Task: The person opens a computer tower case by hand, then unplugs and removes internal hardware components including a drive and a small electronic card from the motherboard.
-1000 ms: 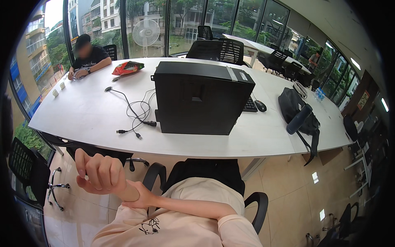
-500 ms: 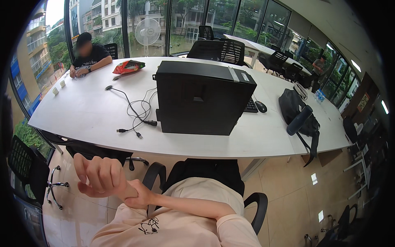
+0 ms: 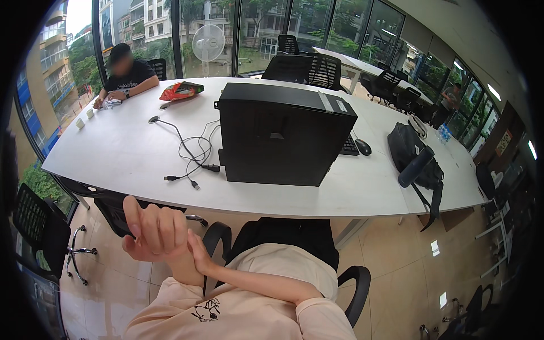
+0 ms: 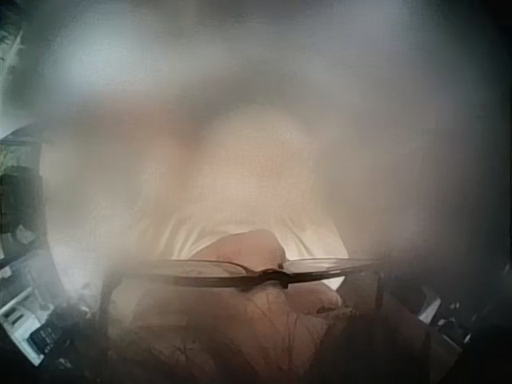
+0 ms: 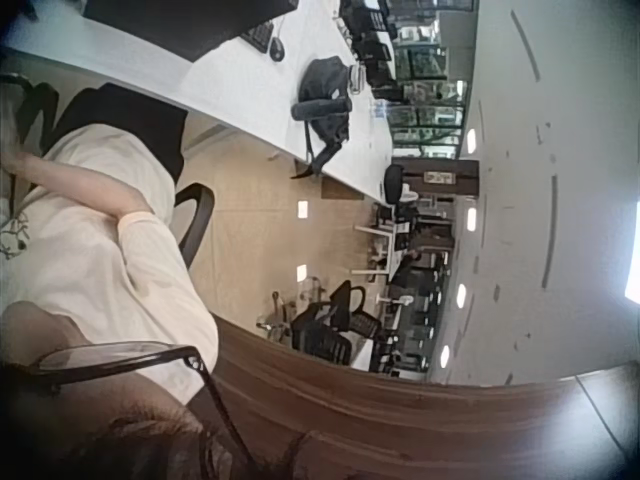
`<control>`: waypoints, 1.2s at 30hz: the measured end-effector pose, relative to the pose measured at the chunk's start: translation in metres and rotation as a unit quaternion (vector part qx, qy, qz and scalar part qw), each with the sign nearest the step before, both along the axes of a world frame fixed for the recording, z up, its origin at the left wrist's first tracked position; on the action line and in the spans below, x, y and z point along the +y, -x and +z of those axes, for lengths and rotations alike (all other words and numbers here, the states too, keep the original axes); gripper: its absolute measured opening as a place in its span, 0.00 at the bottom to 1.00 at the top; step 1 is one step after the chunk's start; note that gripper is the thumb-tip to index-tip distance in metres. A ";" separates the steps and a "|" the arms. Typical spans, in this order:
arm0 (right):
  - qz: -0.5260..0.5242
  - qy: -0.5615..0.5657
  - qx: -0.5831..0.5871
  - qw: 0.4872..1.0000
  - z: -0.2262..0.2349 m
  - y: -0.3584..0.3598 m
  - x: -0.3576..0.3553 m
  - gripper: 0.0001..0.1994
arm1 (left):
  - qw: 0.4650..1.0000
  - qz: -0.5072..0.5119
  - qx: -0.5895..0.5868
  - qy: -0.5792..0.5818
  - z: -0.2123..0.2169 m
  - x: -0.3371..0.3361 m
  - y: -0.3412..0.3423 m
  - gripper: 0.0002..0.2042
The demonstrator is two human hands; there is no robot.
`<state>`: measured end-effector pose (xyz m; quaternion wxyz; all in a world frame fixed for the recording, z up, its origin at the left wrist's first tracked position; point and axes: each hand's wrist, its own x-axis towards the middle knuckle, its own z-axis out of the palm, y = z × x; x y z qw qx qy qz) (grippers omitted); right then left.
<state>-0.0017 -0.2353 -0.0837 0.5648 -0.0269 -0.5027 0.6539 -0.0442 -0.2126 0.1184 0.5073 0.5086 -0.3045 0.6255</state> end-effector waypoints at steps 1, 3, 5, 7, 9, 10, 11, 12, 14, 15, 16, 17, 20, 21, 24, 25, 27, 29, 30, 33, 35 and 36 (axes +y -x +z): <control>-0.003 0.009 -0.005 1.000 0.002 -0.001 0.000 0.26 | 1.000 0.013 0.015 -0.019 0.002 0.001 -0.004 0.13; -0.004 0.027 -0.018 0.999 0.006 -0.003 -0.002 0.26 | 0.999 0.025 0.017 -0.027 0.002 0.000 -0.005 0.13; -0.002 0.046 -0.029 0.999 0.010 -0.005 -0.005 0.26 | 0.998 0.042 0.016 -0.032 0.001 -0.002 -0.005 0.13; -0.002 0.063 -0.033 0.997 0.014 -0.005 -0.005 0.26 | 0.999 0.019 -0.004 -0.033 0.001 -0.002 -0.004 0.13; -0.003 0.083 -0.032 0.996 0.019 -0.003 -0.006 0.26 | 0.999 0.019 -0.002 -0.039 0.003 -0.002 -0.004 0.13; -0.001 0.093 -0.033 0.995 0.022 -0.003 -0.007 0.26 | 0.999 0.020 0.000 -0.043 0.003 -0.002 -0.005 0.13; -0.002 0.105 -0.032 0.994 0.025 -0.004 -0.006 0.26 | 0.999 0.018 0.000 -0.044 0.004 -0.003 -0.006 0.13; 0.005 0.118 -0.033 0.992 0.027 -0.003 -0.008 0.26 | 0.999 0.027 0.002 -0.043 0.004 -0.005 -0.005 0.13; 0.004 0.138 -0.033 0.990 0.031 -0.003 -0.010 0.27 | 0.999 0.028 0.007 -0.043 0.005 -0.007 -0.005 0.13; 0.006 0.149 -0.033 0.988 0.032 -0.002 -0.011 0.27 | 0.999 0.030 0.008 -0.045 0.005 -0.007 -0.004 0.12; 0.006 0.157 -0.033 0.987 0.034 -0.002 -0.010 0.27 | 0.998 0.032 0.009 -0.047 0.005 -0.007 -0.004 0.12; 0.005 0.164 -0.032 0.986 0.035 -0.001 -0.009 0.27 | 0.998 0.031 0.010 -0.047 0.005 -0.006 -0.003 0.12; 0.012 0.194 -0.033 0.980 0.039 0.000 -0.010 0.27 | 0.998 0.027 -0.022 -0.048 0.004 -0.005 0.000 0.11; 0.011 0.200 -0.035 0.979 0.040 0.000 -0.010 0.27 | 0.998 0.020 -0.015 -0.052 0.003 -0.003 0.001 0.11; 0.002 0.186 -0.052 0.981 0.041 -0.001 -0.011 0.26 | 0.999 0.013 -0.008 -0.050 0.004 -0.003 0.001 0.12; -0.006 0.165 -0.064 0.984 0.041 -0.001 -0.010 0.26 | 0.999 0.011 -0.008 -0.043 0.003 -0.004 0.000 0.12; -0.036 0.109 -0.104 0.988 0.039 -0.003 -0.011 0.24 | 0.999 0.008 -0.005 -0.039 0.004 -0.005 -0.004 0.12; -0.089 0.028 -0.159 0.983 0.040 -0.007 -0.011 0.23 | 0.999 0.008 -0.003 -0.033 0.004 -0.005 -0.006 0.12; -0.131 -0.029 -0.194 0.972 0.040 -0.010 -0.009 0.23 | 0.999 0.014 0.002 -0.040 0.005 -0.005 -0.007 0.12; -0.287 -0.213 -0.303 0.884 0.039 -0.013 -0.004 0.21 | 0.999 0.010 0.007 -0.050 0.006 -0.002 -0.004 0.12; -0.384 -0.319 -0.364 0.786 0.031 -0.014 -0.002 0.20 | 0.999 0.006 0.003 -0.052 0.006 -0.002 -0.005 0.12; -0.404 -0.339 -0.383 0.758 0.025 -0.016 -0.003 0.19 | 0.999 0.004 0.002 -0.041 0.005 -0.003 -0.007 0.12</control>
